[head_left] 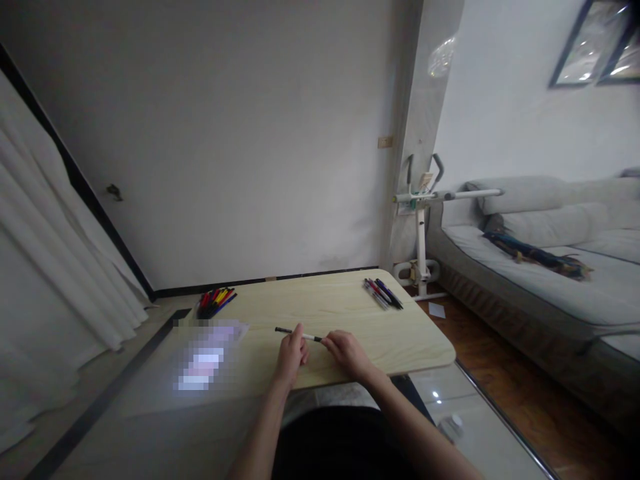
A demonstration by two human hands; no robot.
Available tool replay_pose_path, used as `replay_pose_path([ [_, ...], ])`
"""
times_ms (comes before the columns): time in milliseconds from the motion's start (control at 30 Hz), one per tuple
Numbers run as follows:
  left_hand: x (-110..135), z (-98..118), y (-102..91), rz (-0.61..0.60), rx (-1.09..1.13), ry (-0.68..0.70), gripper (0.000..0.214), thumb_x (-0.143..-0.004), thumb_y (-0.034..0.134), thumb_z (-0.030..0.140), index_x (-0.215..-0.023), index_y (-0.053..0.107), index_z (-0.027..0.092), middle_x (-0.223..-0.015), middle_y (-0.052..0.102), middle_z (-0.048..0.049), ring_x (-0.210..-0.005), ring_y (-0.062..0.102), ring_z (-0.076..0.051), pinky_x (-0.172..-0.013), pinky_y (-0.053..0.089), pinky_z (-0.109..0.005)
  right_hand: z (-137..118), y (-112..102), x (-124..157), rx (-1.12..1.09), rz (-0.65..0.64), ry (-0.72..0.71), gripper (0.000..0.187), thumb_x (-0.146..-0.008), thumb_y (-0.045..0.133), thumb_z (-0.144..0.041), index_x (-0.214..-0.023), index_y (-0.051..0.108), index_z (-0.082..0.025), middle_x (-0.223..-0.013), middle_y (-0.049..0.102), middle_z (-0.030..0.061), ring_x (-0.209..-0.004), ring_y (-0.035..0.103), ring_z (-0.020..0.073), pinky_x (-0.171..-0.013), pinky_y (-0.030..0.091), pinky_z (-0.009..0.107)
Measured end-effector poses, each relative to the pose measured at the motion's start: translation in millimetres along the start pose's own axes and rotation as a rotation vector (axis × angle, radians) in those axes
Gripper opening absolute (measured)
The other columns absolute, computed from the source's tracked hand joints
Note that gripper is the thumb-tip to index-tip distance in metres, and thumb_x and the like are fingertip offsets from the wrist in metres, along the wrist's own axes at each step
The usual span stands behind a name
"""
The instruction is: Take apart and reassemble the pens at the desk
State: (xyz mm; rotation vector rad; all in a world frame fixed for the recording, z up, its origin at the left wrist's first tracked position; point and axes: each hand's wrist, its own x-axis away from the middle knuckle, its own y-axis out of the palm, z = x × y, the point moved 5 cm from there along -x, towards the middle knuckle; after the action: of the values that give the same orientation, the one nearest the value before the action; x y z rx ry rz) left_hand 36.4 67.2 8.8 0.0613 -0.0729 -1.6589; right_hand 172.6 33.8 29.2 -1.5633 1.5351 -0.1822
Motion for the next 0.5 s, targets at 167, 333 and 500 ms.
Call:
replay_pose_path([
  [167,-4.5,-2.0,-0.2,-0.039,0.056,-0.068,0.049,-0.071,0.046,0.055,-0.045,0.023,0.021,-0.032,0.022,0.0091,-0.027,0.026,-0.005,-0.032,0.018,-0.020,-8.9,-3.0,-2.3,0.104,0.012,-0.108,0.031,-0.087,0.038,-0.031,-0.063,0.052,-0.016,-0.064,0.053,0.0044,-0.067,0.047,0.0146,-0.064,0.033,0.024],
  [333,-2.3,-1.4,-2.5,-0.008,0.061,-0.012,0.049,-0.072,0.044,0.056,-0.044,0.024,0.021,-0.032,0.025,0.0080,-0.029,0.030,-0.007,-0.034,0.022,-0.021,-4.2,-0.6,-4.4,-0.036,-0.066,0.025,0.031,-0.087,0.036,-0.033,-0.068,0.053,-0.016,-0.065,0.054,0.0029,-0.062,0.047,0.0123,-0.059,0.033,0.022],
  [500,3.1,-2.4,-3.2,-0.030,0.078,0.060,0.050,-0.075,0.039,0.056,-0.043,0.027,0.020,-0.034,0.029,0.0064,-0.032,0.035,-0.008,-0.038,0.028,-0.022,2.4,9.6,-4.0,-0.383,-0.298,0.176,0.036,-0.087,0.032,-0.037,-0.072,0.056,-0.014,-0.054,0.049,-0.0020,-0.050,0.044,0.0086,-0.050,0.032,0.019],
])
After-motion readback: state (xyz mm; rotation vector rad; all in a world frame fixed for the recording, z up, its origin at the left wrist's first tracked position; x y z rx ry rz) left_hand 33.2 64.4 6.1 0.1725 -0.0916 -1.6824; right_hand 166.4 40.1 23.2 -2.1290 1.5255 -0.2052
